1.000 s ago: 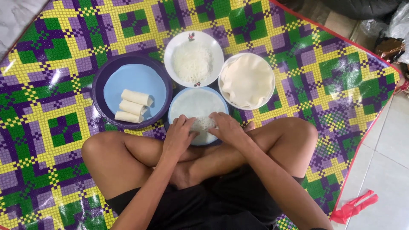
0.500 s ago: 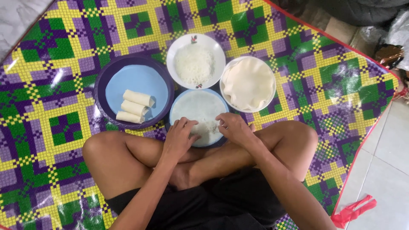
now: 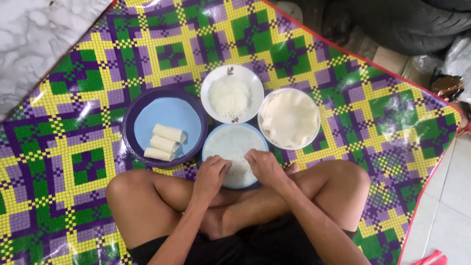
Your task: Assembling and rolling pastry rolls by hand on a mat on the floor.
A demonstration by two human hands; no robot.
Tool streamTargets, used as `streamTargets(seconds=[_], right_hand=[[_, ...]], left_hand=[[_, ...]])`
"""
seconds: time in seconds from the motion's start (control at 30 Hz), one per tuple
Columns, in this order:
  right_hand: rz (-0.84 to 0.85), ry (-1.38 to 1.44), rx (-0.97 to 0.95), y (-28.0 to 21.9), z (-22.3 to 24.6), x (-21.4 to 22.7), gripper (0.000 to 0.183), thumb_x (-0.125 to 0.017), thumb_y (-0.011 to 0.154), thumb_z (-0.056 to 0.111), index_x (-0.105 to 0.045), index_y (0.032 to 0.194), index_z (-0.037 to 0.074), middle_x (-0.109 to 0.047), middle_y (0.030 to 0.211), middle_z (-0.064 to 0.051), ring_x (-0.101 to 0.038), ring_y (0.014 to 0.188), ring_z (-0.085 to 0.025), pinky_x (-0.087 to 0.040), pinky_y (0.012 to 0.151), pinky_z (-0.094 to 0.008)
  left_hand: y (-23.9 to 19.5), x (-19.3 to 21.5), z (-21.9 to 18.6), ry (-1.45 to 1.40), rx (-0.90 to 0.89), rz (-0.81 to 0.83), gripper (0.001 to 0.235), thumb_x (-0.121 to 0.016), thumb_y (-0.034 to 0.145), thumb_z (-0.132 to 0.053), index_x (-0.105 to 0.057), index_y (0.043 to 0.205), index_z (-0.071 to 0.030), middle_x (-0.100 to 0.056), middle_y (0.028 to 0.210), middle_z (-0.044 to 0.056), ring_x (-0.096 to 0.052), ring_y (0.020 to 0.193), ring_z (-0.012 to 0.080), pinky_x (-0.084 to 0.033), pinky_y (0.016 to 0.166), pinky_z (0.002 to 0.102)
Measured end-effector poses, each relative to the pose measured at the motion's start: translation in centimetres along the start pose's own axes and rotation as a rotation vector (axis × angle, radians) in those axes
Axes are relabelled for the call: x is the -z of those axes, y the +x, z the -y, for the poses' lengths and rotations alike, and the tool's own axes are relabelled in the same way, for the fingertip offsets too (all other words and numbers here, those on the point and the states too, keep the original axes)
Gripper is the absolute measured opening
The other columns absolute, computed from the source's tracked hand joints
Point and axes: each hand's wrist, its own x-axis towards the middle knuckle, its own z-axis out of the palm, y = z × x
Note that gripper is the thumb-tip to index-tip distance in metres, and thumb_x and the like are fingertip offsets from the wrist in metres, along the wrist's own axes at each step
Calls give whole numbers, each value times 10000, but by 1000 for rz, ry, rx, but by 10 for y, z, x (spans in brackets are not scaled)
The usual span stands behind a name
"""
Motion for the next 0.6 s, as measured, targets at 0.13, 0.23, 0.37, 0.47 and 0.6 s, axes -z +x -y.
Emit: streamTargets(seconds=[0.13, 0.23, 0.37, 0.47, 0.6], right_hand=[[77, 404, 64, 13, 11, 42, 326, -486, 1070, 237, -543, 761, 149, -542, 509, 34, -632, 512, -146, -534, 534, -266], [33, 501, 67, 16, 18, 52, 221, -635, 991, 137, -624, 771, 121, -537, 530, -11, -591, 503, -197, -525, 526, -294], [24, 511, 59, 14, 17, 46, 206, -620, 1005, 170, -622, 801, 141, -547, 566, -1, -609, 543, -201, -529, 544, -306], [21, 435, 63, 8, 15, 34, 267, -527, 1052, 261, -578, 813, 154, -517, 568, -14, -625, 563, -229, -536, 551, -315], [-121, 175, 180, 12, 14, 21, 325, -432, 1075, 304, -510, 794, 160, -386, 548, 1, -603, 532, -284, -522, 519, -300]], left_hand=[[4, -1, 2, 0, -30, -79, 152, -693, 993, -312, -724, 883, -212, -587, 732, -6, -640, 747, 228, -518, 656, 341], [3, -2, 1, -39, -7, -114, 143, -721, 973, -324, -710, 885, -212, -608, 746, -24, -644, 751, 195, -535, 657, 306], [4, 3, -9, -96, 22, -100, 183, -617, 1036, -311, -712, 929, -196, -634, 798, 19, -657, 823, 262, -548, 715, 357], [3, 5, -14, -127, 77, -87, 191, -537, 1065, -277, -649, 967, -158, -636, 860, 95, -660, 899, 328, -543, 782, 412], [4, 0, -13, -85, 100, -125, 334, -313, 1127, -255, -524, 905, -122, -487, 768, 112, -592, 764, 322, -526, 709, 399]])
